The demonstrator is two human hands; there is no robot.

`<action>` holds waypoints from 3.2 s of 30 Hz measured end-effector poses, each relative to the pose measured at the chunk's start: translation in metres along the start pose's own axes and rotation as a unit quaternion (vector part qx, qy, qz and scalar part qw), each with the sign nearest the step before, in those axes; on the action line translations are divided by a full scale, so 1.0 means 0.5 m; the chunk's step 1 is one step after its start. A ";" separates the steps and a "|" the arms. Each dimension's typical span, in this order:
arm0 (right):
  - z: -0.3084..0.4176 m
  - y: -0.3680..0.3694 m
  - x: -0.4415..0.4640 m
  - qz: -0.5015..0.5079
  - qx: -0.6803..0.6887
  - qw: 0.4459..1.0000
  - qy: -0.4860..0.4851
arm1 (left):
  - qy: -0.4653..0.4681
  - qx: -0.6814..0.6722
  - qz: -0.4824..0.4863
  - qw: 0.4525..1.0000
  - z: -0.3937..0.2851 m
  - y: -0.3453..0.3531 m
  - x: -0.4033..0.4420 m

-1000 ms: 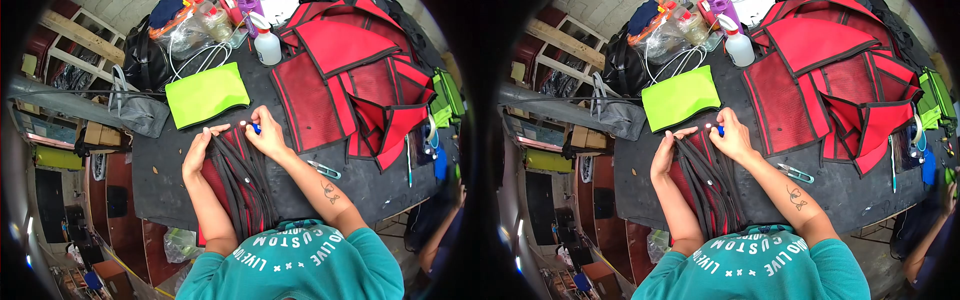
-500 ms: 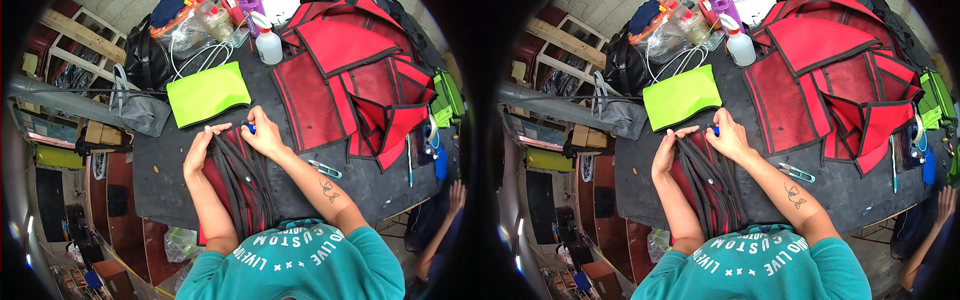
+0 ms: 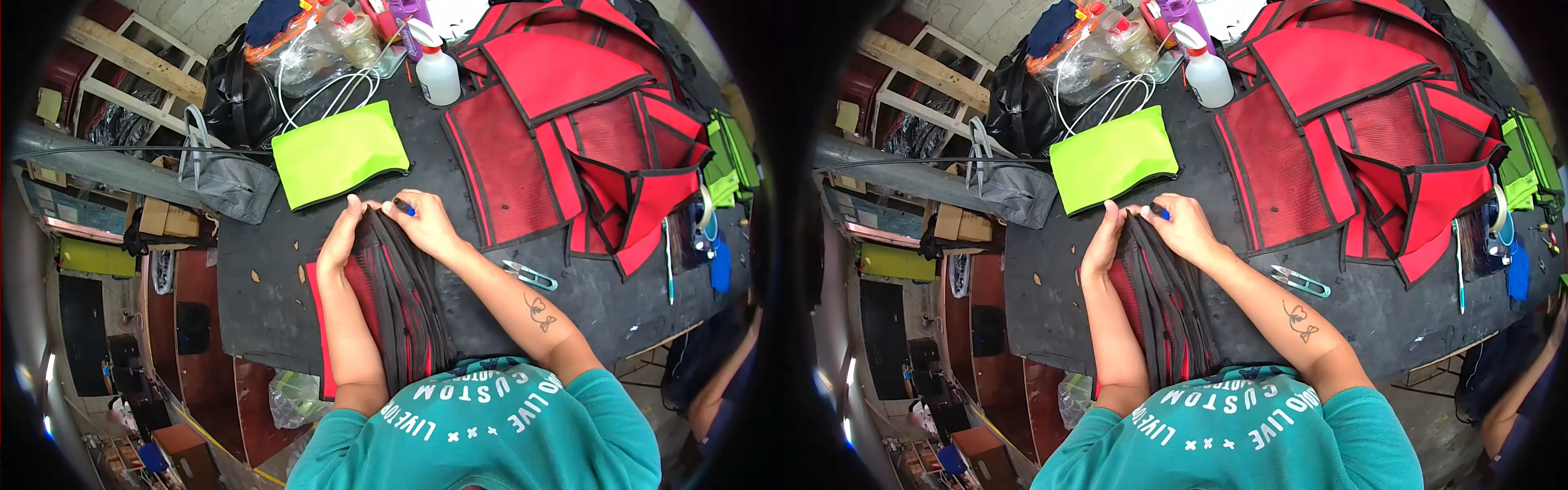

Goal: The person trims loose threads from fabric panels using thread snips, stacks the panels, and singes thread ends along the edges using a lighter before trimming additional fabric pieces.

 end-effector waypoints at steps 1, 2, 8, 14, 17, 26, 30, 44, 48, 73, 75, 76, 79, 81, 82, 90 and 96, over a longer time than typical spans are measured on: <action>-0.005 -0.007 0.000 -0.001 -0.002 1.000 0.000 | -0.014 -0.017 0.006 1.000 0.012 -0.005 0.000; -0.017 -0.018 -0.002 -0.003 0.065 0.996 0.055 | -0.028 -0.034 0.012 0.999 0.024 -0.010 -0.001; -0.086 -0.075 -0.012 -0.037 0.235 0.947 0.219 | -0.035 -0.005 0.004 0.999 0.036 -0.013 0.005; -0.083 -0.069 -0.018 -0.018 0.113 0.982 0.152 | 0.007 -0.021 0.015 1.000 -0.005 -0.004 -0.005; -0.064 -0.062 -0.024 -0.016 0.024 0.996 0.089 | 0.036 -0.027 0.016 0.999 -0.025 -0.007 -0.019; -0.083 -0.043 -0.013 0.045 0.187 0.960 0.205 | -0.067 0.038 0.047 0.996 -0.039 0.005 -0.013; -0.075 -0.053 -0.021 0.015 0.096 0.988 0.124 | 0.030 -0.005 0.044 0.999 -0.028 -0.007 -0.018; 0.003 -0.021 -0.016 0.053 -0.123 0.991 0.029 | 0.121 -0.051 0.047 0.990 -0.052 -0.017 -0.039; 0.001 -0.024 -0.023 0.029 -0.106 0.993 0.039 | 0.119 -0.044 0.050 0.991 -0.053 -0.016 -0.039; -0.075 -0.061 0.001 0.005 0.128 0.972 0.196 | 0.043 -0.006 0.047 0.998 -0.062 0.009 -0.028; -0.063 -0.055 -0.001 0.001 0.037 0.992 0.123 | 0.082 0.014 0.054 0.995 -0.066 0.004 -0.032; -0.050 -0.050 -0.002 -0.001 -0.007 0.996 0.086 | 0.082 0.015 0.053 0.995 -0.067 0.002 -0.034; -0.022 -0.037 -0.001 -0.010 -0.045 0.997 0.066 | 0.093 0.008 0.058 0.994 -0.070 0.000 -0.034; -0.016 -0.033 -0.001 -0.015 -0.065 0.996 0.056 | 0.096 0.007 0.060 0.994 -0.072 0.000 -0.035; -0.015 -0.031 0.000 -0.006 -0.070 0.996 0.053 | 0.099 0.007 0.062 0.993 -0.074 0.000 -0.036; -0.009 -0.024 -0.005 0.013 -0.082 0.996 0.043 | 0.095 0.019 0.053 0.994 -0.068 0.000 -0.037; -0.010 -0.016 -0.001 0.002 -0.042 0.997 0.058 | 0.104 -0.015 0.050 0.993 -0.068 0.000 -0.038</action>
Point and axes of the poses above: each hand's wrist, its own x-axis towards the middle knuckle, its own y-axis out of the palm, z = x × y, the point moved 3 cm from there along x, towards the middle knuckle, and after that the axes turned 8 degrees about y, right-handed, at the moved point
